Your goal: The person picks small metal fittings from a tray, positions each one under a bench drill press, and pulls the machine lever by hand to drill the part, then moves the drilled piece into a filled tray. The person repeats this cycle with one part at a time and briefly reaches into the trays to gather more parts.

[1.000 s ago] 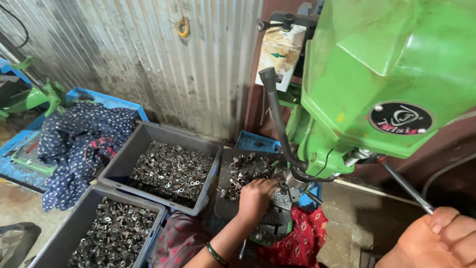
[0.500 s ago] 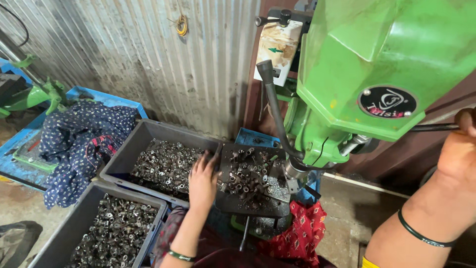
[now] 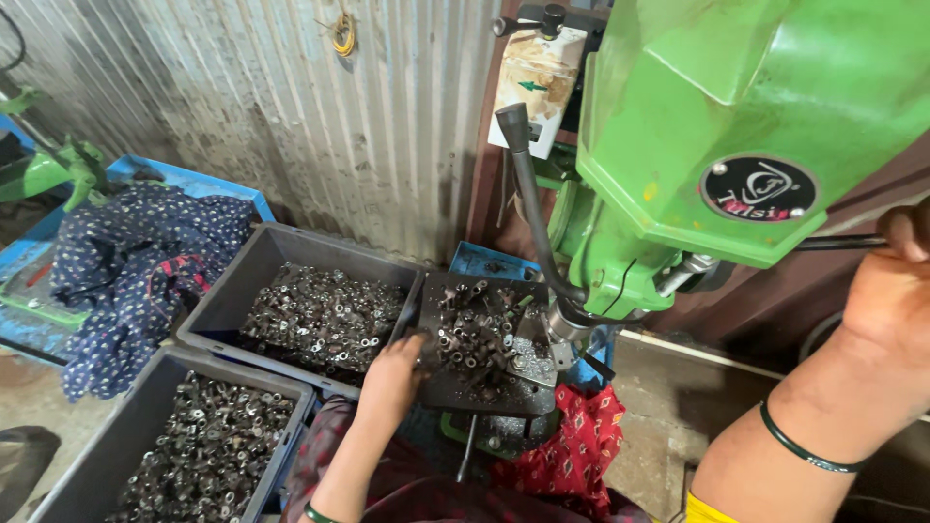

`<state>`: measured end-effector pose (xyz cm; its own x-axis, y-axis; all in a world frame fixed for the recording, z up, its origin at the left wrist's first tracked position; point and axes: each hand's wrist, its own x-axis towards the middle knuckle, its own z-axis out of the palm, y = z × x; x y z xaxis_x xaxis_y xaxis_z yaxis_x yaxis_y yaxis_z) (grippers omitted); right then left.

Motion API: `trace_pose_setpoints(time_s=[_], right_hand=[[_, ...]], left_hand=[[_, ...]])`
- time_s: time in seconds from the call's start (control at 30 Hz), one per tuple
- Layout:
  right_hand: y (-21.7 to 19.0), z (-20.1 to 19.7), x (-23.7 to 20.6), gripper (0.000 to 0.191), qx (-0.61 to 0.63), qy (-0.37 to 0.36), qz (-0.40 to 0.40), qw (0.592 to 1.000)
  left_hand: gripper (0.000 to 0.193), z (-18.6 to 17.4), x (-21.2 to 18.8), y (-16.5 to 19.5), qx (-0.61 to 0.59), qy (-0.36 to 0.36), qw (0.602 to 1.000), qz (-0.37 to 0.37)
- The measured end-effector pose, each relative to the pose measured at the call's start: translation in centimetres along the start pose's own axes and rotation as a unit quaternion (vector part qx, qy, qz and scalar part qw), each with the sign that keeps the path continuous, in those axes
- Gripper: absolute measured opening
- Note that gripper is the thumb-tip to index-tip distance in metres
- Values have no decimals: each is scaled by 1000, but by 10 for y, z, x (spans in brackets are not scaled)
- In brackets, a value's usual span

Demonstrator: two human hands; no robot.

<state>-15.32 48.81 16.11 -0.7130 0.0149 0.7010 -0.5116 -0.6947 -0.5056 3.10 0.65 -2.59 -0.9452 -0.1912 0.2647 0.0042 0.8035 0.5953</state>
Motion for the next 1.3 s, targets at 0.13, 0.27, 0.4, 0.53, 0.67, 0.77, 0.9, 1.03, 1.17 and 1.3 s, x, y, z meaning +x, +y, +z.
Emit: trace_pose_setpoints(time_s=[0.13,0.27,0.4,0.53,0.67,0.77,0.9,1.03,1.17,1.3], right_hand=[[-4,11,6,44,7,2,-9,1000],[-9,29,7,52,-28,-10,-20,999],[-14,40,6,48,-44,-15,-14,999],[-15,41,6,49,-31,-5,-12,999],[-12,36,5,51,-46,-4,-17,999],[-9,31,8,51,-59,-2,-25,998],[-8,28,6,47,-38,7,-20,999],[-13,40,-33,40,-45,23,-47,998],[-10,59,-116,36,-117,46,-132,983],[5,65,-146,34,-177,64,-183,965]], left_hand=[[41,16,10,18,-288,57,956,-6],[37,48,21,61,-405,-11,911,-75],[36,77,37,90,-554,-15,830,-54],[33,91,43,94,-597,10,801,-52],[30,97,36,89,-549,25,834,-45],[28,100,32,90,-525,36,849,-51],[30,100,35,92,-411,50,910,-27],[29,102,39,88,-383,32,923,-26],[32,107,43,82,-361,57,931,20],[34,112,43,81,-330,54,942,10]])
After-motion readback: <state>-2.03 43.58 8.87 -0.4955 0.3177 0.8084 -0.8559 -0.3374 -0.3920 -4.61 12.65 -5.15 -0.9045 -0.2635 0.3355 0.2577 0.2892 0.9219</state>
